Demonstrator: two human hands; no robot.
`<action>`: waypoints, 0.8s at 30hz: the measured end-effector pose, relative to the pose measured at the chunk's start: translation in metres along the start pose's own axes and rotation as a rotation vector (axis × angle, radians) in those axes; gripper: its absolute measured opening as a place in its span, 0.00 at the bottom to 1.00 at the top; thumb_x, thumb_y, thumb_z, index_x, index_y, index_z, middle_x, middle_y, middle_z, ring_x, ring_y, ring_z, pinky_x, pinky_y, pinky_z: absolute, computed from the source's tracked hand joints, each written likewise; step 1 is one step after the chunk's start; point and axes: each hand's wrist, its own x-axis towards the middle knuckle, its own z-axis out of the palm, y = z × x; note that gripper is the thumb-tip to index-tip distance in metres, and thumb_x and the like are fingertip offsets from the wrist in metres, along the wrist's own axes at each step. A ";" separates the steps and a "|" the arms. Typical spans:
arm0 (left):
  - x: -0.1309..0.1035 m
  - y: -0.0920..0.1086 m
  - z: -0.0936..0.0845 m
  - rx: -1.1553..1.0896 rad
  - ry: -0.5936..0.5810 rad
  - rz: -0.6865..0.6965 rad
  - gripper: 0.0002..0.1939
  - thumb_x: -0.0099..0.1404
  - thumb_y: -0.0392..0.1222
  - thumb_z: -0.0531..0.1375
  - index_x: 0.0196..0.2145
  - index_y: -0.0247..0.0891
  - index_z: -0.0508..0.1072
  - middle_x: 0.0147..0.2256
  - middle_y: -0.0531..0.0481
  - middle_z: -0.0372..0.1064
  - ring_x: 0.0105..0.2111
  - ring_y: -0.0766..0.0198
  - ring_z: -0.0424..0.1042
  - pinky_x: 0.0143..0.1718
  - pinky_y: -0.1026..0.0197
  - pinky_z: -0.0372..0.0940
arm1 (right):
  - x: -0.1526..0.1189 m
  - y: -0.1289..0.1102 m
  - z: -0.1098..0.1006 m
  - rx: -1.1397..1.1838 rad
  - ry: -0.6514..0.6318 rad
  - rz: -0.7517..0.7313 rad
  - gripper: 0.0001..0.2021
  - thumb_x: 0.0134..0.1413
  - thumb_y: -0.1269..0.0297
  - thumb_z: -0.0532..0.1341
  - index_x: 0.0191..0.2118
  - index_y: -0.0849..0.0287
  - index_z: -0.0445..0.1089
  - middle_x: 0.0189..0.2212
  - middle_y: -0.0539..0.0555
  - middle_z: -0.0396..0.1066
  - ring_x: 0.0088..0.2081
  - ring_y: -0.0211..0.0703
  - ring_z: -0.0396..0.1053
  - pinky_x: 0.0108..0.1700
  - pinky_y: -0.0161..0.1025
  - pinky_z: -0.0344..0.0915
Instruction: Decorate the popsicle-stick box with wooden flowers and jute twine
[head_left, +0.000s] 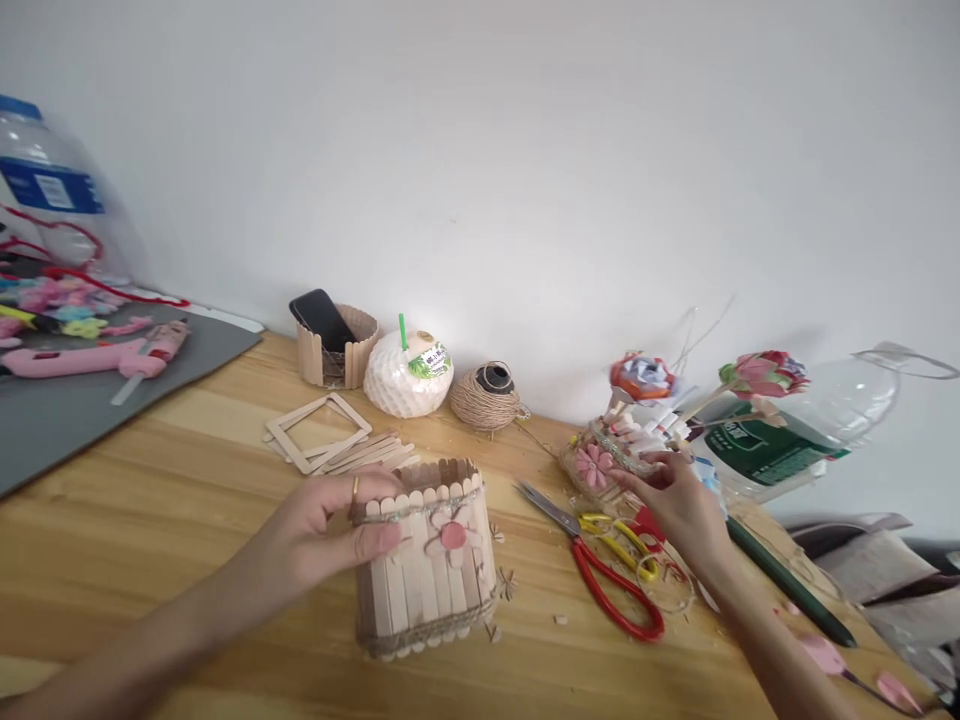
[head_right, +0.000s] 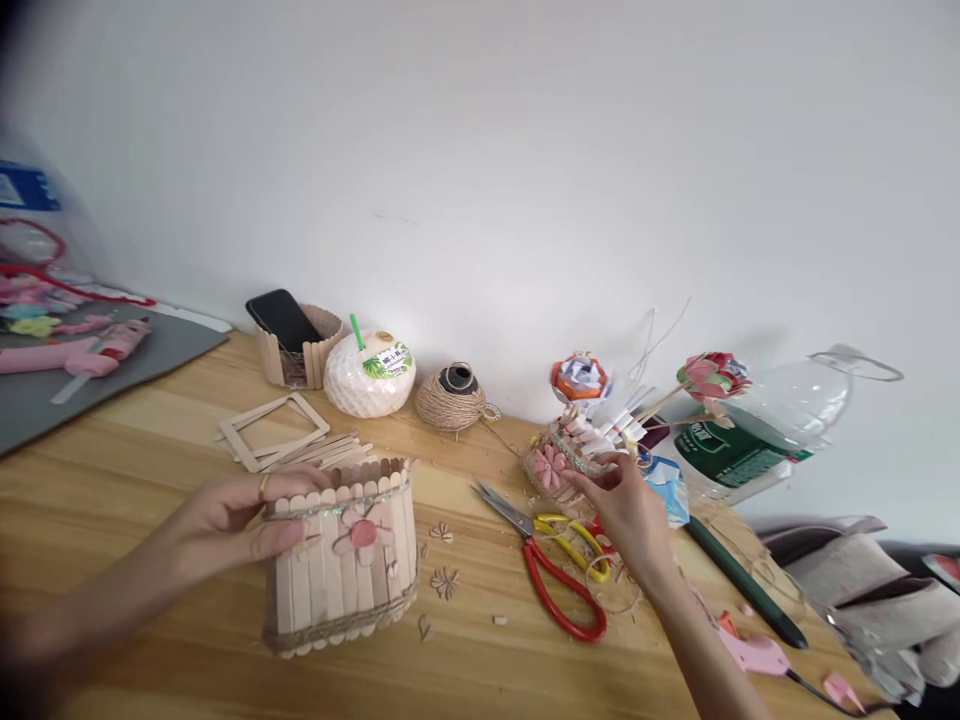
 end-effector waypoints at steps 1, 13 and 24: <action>0.001 0.000 0.000 -0.025 0.008 -0.016 0.13 0.59 0.49 0.58 0.35 0.39 0.76 0.40 0.49 0.72 0.41 0.58 0.69 0.40 0.61 0.63 | 0.001 -0.003 0.004 -0.027 -0.009 0.017 0.27 0.41 0.36 0.57 0.35 0.58 0.65 0.21 0.51 0.71 0.21 0.46 0.67 0.23 0.37 0.57; 0.004 -0.005 0.002 -0.123 -0.012 -0.132 0.14 0.58 0.49 0.61 0.37 0.37 0.77 0.38 0.49 0.73 0.40 0.58 0.69 0.38 0.62 0.62 | 0.015 -0.036 0.037 -0.374 -0.065 0.082 0.33 0.48 0.34 0.50 0.43 0.63 0.64 0.30 0.65 0.74 0.34 0.62 0.72 0.29 0.44 0.59; 0.007 -0.009 0.003 -0.111 -0.029 -0.179 0.16 0.57 0.50 0.61 0.40 0.39 0.76 0.39 0.47 0.75 0.40 0.55 0.71 0.41 0.57 0.65 | 0.026 -0.052 0.039 -0.496 -0.084 0.082 0.32 0.51 0.36 0.49 0.44 0.62 0.68 0.32 0.66 0.75 0.36 0.60 0.73 0.32 0.44 0.62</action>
